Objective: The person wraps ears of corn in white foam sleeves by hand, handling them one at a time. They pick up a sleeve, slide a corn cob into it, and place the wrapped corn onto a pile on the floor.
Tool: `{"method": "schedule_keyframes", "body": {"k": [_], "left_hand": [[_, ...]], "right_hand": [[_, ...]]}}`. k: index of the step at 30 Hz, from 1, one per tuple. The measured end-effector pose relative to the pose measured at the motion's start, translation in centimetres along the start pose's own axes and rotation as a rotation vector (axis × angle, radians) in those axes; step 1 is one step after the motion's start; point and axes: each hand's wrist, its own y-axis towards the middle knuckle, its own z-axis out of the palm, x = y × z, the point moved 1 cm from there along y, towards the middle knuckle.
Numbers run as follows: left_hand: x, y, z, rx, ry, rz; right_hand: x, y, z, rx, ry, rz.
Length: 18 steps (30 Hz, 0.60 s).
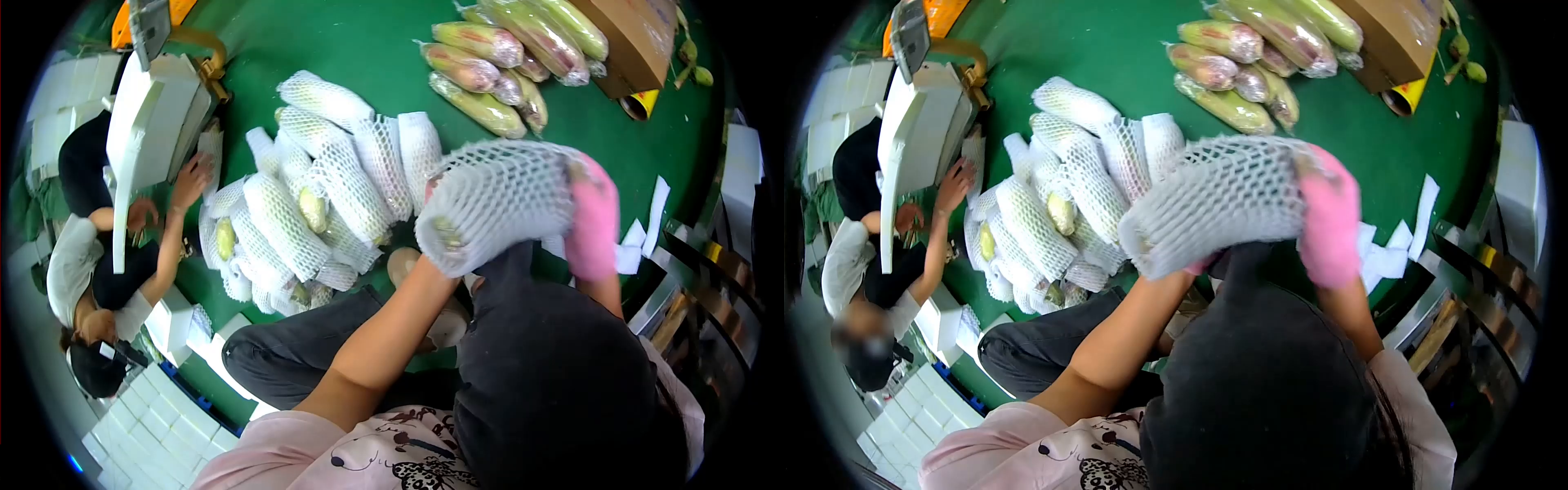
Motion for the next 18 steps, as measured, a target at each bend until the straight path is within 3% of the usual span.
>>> {"method": "schedule_keyframes", "body": {"k": [1,2,3,4,5,7,9,11,14,16,17,18], "left_hand": [[-0.8,0.1,-3.7,-0.032,0.255,0.053],[-1.0,0.6,-6.8,-0.052,0.501,0.101],[-1.9,1.1,-3.9,-0.169,0.490,0.140],[-3.4,1.0,0.8,-0.304,0.425,0.205],[-5.4,0.6,4.1,-0.412,0.428,0.293],[-10.4,0.0,8.9,-0.564,0.565,0.546],[-15.6,-0.8,11.1,-0.731,0.776,0.815],[-22.3,-2.8,9.5,-0.693,0.796,0.678],[-28.6,-3.9,5.8,-0.922,1.093,0.695],[-25.0,-3.1,8.7,-1.199,1.536,0.953],[-25.2,-3.4,7.6,-1.020,1.664,1.116],[-23.2,-3.3,8.5,-1.168,2.002,1.193]], "right_hand": [[-3.1,1.7,-1.5,-0.011,-0.215,-0.019],[-7.0,2.9,-3.1,0.126,-0.417,-0.359],[-10.5,3.5,-3.5,0.204,-0.193,-0.268],[-13.2,3.4,-4.6,0.120,-0.503,-0.099],[-13.6,2.2,-5.2,0.080,-0.417,-0.123],[-11.3,-0.2,-7.7,-0.056,-0.553,-0.155],[-13.1,-0.2,-13.8,-0.242,-0.759,-0.332],[-12.8,-0.6,-17.2,-0.205,-0.880,-0.247],[-11.5,-0.6,-15.6,0.003,-1.627,-0.481],[-13.3,0.4,-16.7,0.071,-1.668,-0.257],[-14.0,1.4,-16.7,0.112,-1.684,-0.156],[-13.3,1.6,-15.7,0.082,-1.497,-0.338]]}}
